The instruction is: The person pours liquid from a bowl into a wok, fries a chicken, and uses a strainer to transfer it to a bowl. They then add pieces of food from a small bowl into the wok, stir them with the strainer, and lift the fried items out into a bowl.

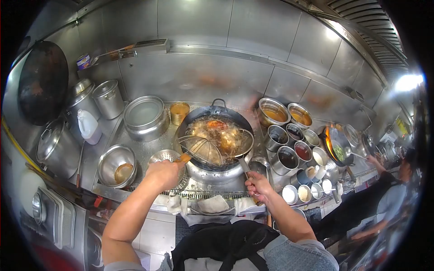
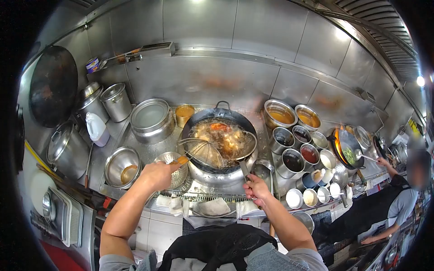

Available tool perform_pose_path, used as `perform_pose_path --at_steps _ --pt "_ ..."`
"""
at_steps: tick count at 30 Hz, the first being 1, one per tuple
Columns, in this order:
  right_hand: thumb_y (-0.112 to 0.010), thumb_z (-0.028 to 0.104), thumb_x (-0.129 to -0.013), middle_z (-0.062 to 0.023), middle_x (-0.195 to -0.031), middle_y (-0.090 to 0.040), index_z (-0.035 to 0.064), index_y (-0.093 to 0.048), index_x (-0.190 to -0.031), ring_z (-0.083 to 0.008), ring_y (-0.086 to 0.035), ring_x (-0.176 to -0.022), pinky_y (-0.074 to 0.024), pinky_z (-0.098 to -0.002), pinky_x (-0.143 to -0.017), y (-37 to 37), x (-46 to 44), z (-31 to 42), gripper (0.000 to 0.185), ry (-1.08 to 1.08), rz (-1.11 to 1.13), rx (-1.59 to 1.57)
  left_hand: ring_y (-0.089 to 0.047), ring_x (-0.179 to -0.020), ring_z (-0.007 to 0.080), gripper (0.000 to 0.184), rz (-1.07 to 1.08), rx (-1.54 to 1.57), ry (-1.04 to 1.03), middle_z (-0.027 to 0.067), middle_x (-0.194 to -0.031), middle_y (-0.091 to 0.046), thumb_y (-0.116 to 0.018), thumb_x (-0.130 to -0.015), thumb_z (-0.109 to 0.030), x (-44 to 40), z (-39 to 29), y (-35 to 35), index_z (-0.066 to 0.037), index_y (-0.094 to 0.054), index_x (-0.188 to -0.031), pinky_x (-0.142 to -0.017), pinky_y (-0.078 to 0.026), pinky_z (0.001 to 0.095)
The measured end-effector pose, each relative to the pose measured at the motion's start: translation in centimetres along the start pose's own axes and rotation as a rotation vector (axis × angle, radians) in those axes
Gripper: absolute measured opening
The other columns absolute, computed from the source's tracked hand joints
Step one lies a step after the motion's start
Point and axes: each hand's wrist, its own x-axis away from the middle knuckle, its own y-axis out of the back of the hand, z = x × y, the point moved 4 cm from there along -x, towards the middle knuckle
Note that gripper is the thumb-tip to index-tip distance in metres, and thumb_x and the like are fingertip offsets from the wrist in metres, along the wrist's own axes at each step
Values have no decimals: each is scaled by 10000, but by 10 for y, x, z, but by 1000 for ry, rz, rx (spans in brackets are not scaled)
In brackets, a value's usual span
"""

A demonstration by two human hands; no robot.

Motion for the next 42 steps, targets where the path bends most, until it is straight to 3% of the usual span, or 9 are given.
perform_pose_path --at_steps 3,10,16,18,23,28,33,37,42 --pt "-434 55 -972 -49 -737 -476 120 -226 -1471 -110 -372 -467 -334 -274 -400 8 -2 -16 545 34 36 -35 -664 -966 351 561 16 18 31 191 -1051 -677 -501 -822 -97 1 2 0 -240 -525 -1364 -812 -532 470" --pt "-415 66 -999 -40 -720 -471 142 -213 -1478 -89 -364 -457 -319 -238 -391 21 28 -23 525 84 90 -67 -662 -947 369 520 0 105 57 202 -1040 -669 -479 -851 -109 4 1 -15 -232 -534 -1353 -804 -534 476" --pt "-420 68 -999 -34 -712 -470 156 -215 -1480 -85 -362 -444 -325 -242 -390 34 31 -13 531 78 87 -9 -652 -992 376 538 -14 190 97 237 -1140 -619 -485 -865 -113 0 -2 -56 -261 -493 -1382 -847 -523 479" --pt "-423 56 -990 -31 -705 -468 163 -237 -1470 -83 -363 -443 -326 -241 -389 34 33 -6 526 79 93 2 -650 -940 392 511 -133 267 70 215 -1053 -645 -575 -839 -164 -6 -5 -82 -205 -527 -1345 -804 -531 476" --pt "-447 29 -951 -22 -687 -463 225 -362 -1403 -75 -357 -435 -311 -228 -374 30 29 19 501 99 96 138 -638 -941 414 572 -224 492 66 258 -1110 -608 -617 -826 -154 -25 -27 -145 -187 -469 -1378 -795 -522 488" --pt "-454 50 -960 -21 -672 -446 209 -327 -1440 -76 -369 -413 -315 -234 -360 -11 29 41 522 88 192 200 -628 -911 439 673 -228 655 129 255 -1144 -563 -620 -816 -108 -31 -56 -178 -178 -360 -1433 -769 -518 511" --pt "-467 81 -971 -24 -673 -444 205 -296 -1469 -78 -378 -413 -323 -237 -368 -57 24 41 541 -38 299 315 -622 -934 440 631 -313 763 103 262 -1147 -556 -630 -823 -108 -29 -58 -192 -138 -388 -1405 -794 -516 512" --pt "-417 34 -978 -24 -710 -470 223 -222 -1518 -83 -383 -461 -350 -271 -409 -88 12 23 604 -133 382 447 -561 -1079 414 540 -414 924 -6 247 -1178 -555 -626 -822 -67 -22 -47 -200 -2 -459 -1331 -939 -465 446" --pt "-409 30 -971 -33 -735 -507 201 -218 -1531 -100 -410 -499 -379 -277 -434 -115 -9 -12 616 -156 354 690 -587 -1074 380 537 -447 1011 10 238 -1169 -586 -625 -811 -42 -12 -47 -204 -3 -478 -1326 -936 -475 428"
